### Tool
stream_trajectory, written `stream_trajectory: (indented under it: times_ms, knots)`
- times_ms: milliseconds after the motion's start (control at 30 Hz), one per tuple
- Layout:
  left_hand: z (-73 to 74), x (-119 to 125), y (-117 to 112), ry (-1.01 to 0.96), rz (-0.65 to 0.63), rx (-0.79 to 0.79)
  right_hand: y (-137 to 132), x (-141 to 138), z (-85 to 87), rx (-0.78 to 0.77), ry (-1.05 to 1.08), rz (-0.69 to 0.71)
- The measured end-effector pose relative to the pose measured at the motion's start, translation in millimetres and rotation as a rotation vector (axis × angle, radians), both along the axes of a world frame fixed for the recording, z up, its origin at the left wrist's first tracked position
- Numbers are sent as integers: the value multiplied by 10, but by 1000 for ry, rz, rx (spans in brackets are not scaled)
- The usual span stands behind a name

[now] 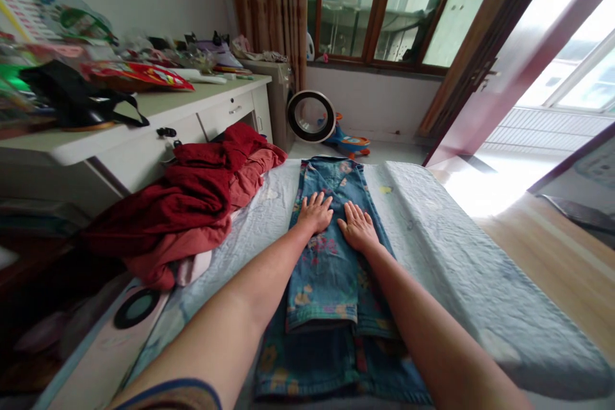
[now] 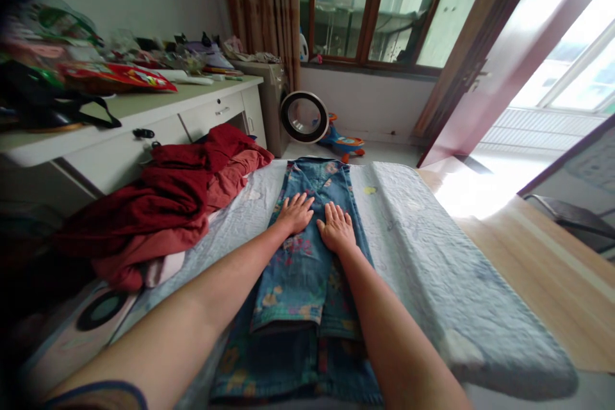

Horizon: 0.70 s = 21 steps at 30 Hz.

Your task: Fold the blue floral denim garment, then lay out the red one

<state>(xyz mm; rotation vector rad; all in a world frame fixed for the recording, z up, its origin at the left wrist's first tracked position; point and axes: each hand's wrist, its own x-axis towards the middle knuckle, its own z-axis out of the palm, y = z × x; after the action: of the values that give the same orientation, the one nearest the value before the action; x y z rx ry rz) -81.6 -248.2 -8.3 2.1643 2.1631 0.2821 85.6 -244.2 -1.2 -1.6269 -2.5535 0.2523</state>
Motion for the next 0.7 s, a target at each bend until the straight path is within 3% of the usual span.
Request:
stream_trajectory:
  times_ms: [233, 367, 533, 700]
  knots:
    - [-16, 5, 3, -7, 9, 26, -340, 242, 14, -53, -58, -26]
    - [-9, 10, 14, -10, 13, 1, -492, 309, 109, -107, -41, -32]
    - [15, 9, 10, -15, 14, -25, -686, 88, 295, 19, 96, 26]
    - [33, 3, -1, -17, 10, -23, -910, -101, 191, 3, 112, 190]
